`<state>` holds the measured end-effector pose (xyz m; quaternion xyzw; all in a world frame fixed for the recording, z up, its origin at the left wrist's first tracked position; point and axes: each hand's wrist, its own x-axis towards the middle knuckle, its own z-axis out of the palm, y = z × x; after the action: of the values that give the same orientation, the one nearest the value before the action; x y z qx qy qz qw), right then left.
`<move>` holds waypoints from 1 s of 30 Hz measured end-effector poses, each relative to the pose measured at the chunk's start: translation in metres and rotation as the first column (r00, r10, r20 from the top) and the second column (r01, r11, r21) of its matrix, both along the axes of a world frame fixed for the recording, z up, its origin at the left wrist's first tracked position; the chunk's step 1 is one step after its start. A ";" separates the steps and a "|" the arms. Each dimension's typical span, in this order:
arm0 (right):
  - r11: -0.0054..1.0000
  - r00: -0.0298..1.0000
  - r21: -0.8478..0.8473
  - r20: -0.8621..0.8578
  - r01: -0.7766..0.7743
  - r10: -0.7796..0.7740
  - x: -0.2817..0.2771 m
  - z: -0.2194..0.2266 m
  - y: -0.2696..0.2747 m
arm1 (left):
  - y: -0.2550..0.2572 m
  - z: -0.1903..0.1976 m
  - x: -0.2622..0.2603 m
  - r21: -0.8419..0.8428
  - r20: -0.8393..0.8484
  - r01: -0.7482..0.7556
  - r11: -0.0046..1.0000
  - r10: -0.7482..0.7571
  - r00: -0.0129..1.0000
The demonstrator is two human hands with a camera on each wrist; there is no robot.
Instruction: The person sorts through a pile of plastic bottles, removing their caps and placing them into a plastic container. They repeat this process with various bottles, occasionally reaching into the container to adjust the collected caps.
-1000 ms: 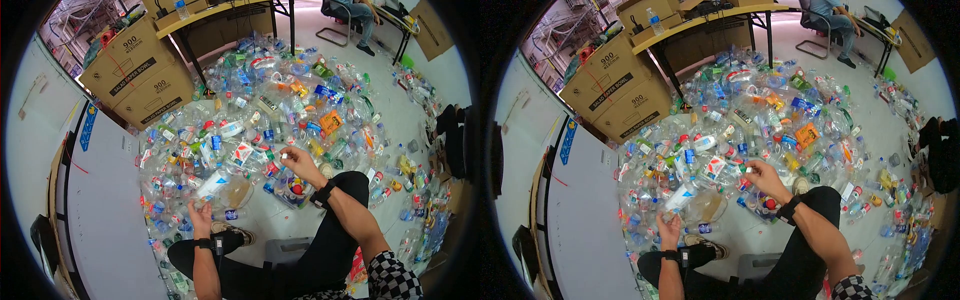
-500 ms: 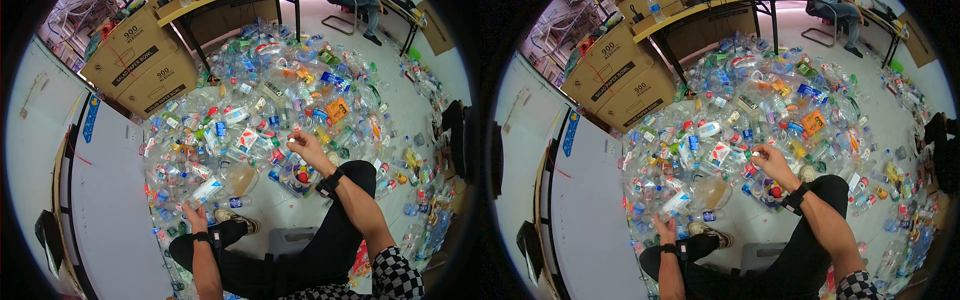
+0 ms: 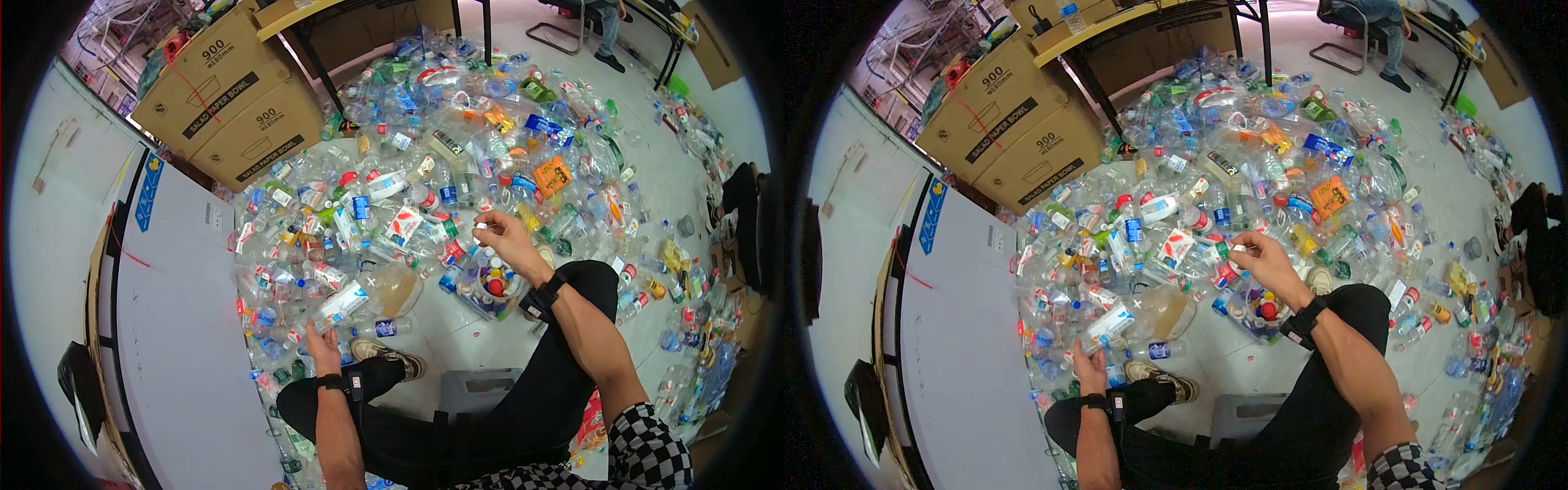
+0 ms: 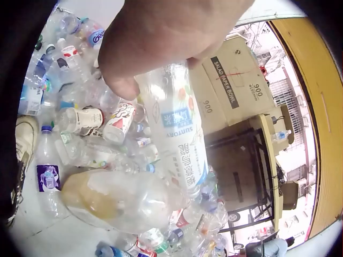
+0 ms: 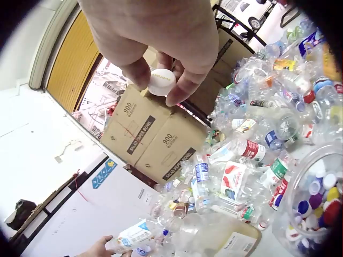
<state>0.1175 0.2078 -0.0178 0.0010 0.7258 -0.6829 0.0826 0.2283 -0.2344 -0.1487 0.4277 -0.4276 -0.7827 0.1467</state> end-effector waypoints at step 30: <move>0.999 0.999 -0.007 -0.014 0.039 -0.040 -0.001 -0.011 0.018 | 0.039 0.051 -0.023 -0.522 0.030 -0.002 0.853 0.021 0.999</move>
<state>0.1164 0.2259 -0.0287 0.0102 0.7238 -0.6869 0.0640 0.2056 -0.1954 -0.0977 0.3879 -0.6237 -0.6292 0.2543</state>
